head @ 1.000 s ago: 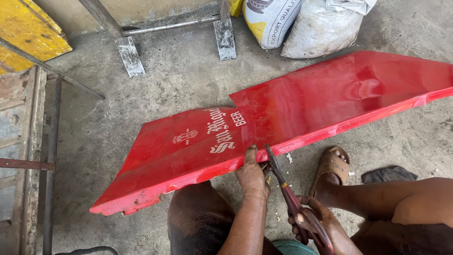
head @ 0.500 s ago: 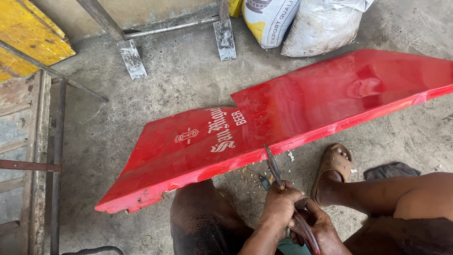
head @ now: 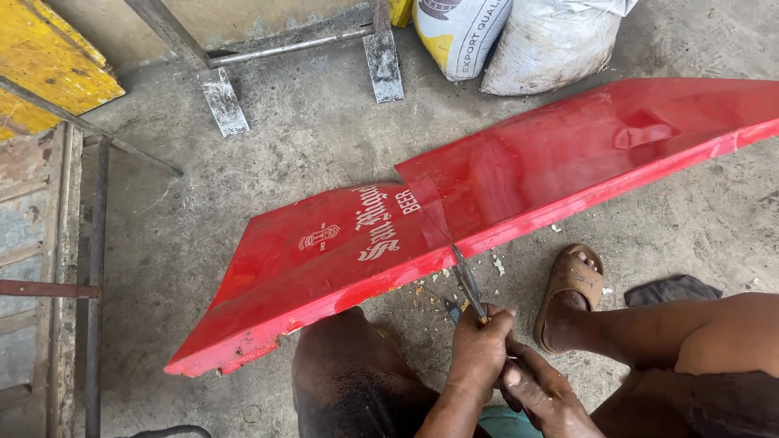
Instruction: Cutting a large red plastic sheet into two pieces using a pair of scissors while sitting on the floor.
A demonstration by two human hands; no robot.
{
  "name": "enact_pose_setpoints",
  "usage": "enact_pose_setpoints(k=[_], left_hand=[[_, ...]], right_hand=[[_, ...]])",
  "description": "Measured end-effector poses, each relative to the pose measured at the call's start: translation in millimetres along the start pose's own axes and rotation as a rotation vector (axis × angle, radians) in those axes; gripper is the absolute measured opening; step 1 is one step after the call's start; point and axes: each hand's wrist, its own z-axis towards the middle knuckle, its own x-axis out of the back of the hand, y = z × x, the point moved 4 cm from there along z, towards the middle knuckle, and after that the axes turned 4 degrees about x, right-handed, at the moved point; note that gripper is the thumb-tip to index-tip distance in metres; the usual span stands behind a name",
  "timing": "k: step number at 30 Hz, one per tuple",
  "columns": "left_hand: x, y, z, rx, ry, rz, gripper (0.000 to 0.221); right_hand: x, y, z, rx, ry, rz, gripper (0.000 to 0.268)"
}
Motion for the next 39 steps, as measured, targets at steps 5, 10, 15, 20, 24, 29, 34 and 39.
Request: enact_pose_setpoints(k=[5, 10, 15, 20, 24, 29, 34, 39], left_hand=[[23.4, 74.3, -22.6, 0.069, 0.086, -0.401, 0.091], [36.7, 75.7, 22.8, 0.073, 0.184, -0.832, 0.06], [36.5, 100.3, 0.0, 0.086, 0.215, -0.667, 0.042], [41.1, 98.1, 14.6, 0.076, 0.246, -0.689, 0.031], [44.5, 90.3, 31.8, 0.049, 0.205, -0.643, 0.029], [38.0, 81.7, 8.6, 0.123, 0.218, -0.627, 0.033], [31.8, 49.4, 31.8, 0.073, 0.218, -0.813, 0.022], [36.9, 5.3, 55.1, 0.093, 0.135, -0.93, 0.029]], right_hand=[[11.7, 6.9, 6.6, 0.008, 0.078, 0.014, 0.065], [30.4, 21.9, 14.6, 0.004, 0.025, 0.181, 0.065], [18.9, -3.9, 8.1, 0.153, -0.128, 0.065, 0.056], [-6.3, -20.9, 3.9, 0.054, -0.06, 0.143, 0.053], [-10.1, -25.3, 6.7, 0.089, -0.072, 0.132, 0.046], [-15.1, -26.5, -2.7, 0.047, -0.091, 0.011, 0.04], [9.4, -6.4, 5.3, 0.043, -0.077, 0.023, 0.047], [12.8, 22.7, 2.6, -0.01, -0.011, 0.006, 0.04]])
